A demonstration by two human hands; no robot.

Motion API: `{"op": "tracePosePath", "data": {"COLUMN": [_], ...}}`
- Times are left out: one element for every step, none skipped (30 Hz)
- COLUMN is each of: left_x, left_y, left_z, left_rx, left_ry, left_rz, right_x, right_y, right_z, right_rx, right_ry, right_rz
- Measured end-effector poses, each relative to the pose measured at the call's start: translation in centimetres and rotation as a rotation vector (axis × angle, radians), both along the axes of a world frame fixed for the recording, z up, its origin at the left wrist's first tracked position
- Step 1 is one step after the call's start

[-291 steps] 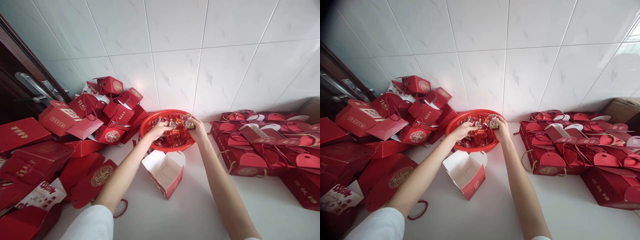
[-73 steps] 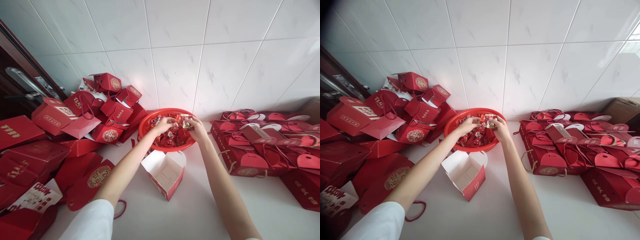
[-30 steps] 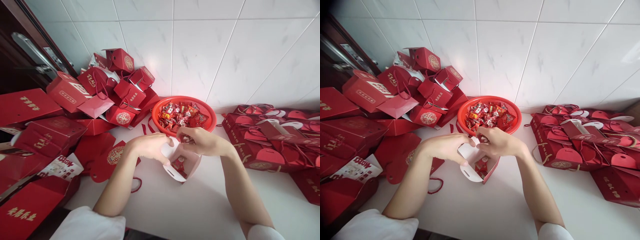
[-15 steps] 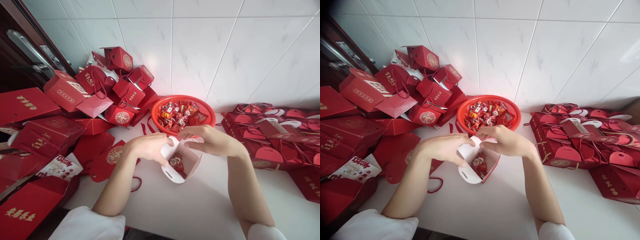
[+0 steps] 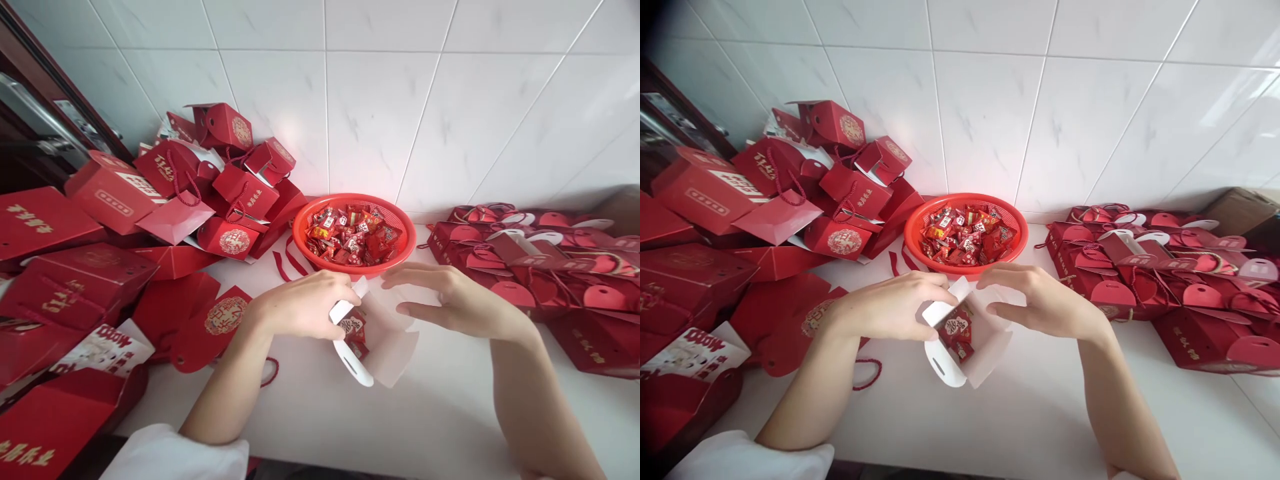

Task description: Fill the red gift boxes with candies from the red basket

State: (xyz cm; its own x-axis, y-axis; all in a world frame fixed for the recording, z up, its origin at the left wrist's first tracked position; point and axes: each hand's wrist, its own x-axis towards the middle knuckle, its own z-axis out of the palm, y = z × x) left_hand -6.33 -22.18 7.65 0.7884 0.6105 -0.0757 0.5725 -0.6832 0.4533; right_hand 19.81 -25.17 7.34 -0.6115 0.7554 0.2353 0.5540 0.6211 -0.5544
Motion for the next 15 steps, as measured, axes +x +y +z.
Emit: {"op": "tracePosePath", "data": {"left_x": [0.1, 0.2, 0.4, 0.6, 0.8, 1.1, 1.4, 1.7, 1.9, 2.1, 2.2, 2.3, 2.3, 2.3, 2.3], "left_y": [0.0, 0.0, 0.1, 0.1, 0.2, 0.2, 0.2, 0.1, 0.1, 0.1, 0.1, 0.2, 0.2, 0.3, 0.3], "left_z": [0.0, 0.1, 0.0, -0.1, -0.2, -0.4, -0.5, -0.7, -0.8, -1.0, -1.1, -1.2, -1.3, -1.4, -1.5], "left_rx": [-0.010, -0.019, -0.022, -0.022, -0.024, -0.030, -0.038, -0.042, -0.041, -0.035, -0.028, -0.025, -0.026, -0.029, -0.032], "left_ry": [-0.013, -0.030, -0.062, -0.105, -0.150, -0.191, -0.225, -0.250, -0.268, -0.285, -0.306, -0.327, -0.340, -0.341, -0.327], "left_rz": [-0.033, -0.059, -0.068, -0.064, -0.061, -0.064, -0.071, -0.080, -0.085, -0.083, -0.074, -0.061, -0.048, -0.039, -0.031], "right_x": [0.6, 1.3, 1.9, 2.6, 3.2, 3.7, 4.2, 4.6, 4.9, 5.0, 5.0, 4.9, 4.8, 4.5, 4.2], "right_y": [-0.4, -0.9, -1.4, -1.8, -2.3, -2.9, -3.4, -3.9, -4.4, -4.9, -5.3, -5.7, -6.0, -6.2, -6.4], "right_z": [-0.6, -1.2, -1.8, -2.4, -3.0, -3.6, -4.2, -4.7, -5.2, -5.7, -6.1, -6.4, -6.7, -7.0, -7.2], "right_rx": [0.003, -0.004, -0.021, -0.045, -0.075, -0.109, -0.146, -0.181, -0.210, -0.229, -0.236, -0.231, -0.219, -0.207, -0.201], "right_ry": [0.002, 0.000, -0.005, -0.013, -0.017, -0.010, 0.011, 0.048, 0.097, 0.156, 0.218, 0.273, 0.314, 0.341, 0.357], "right_rz": [-0.060, -0.114, -0.151, -0.173, -0.186, -0.198, -0.218, -0.250, -0.293, -0.339, -0.380, -0.412, -0.434, -0.442, -0.442]}}
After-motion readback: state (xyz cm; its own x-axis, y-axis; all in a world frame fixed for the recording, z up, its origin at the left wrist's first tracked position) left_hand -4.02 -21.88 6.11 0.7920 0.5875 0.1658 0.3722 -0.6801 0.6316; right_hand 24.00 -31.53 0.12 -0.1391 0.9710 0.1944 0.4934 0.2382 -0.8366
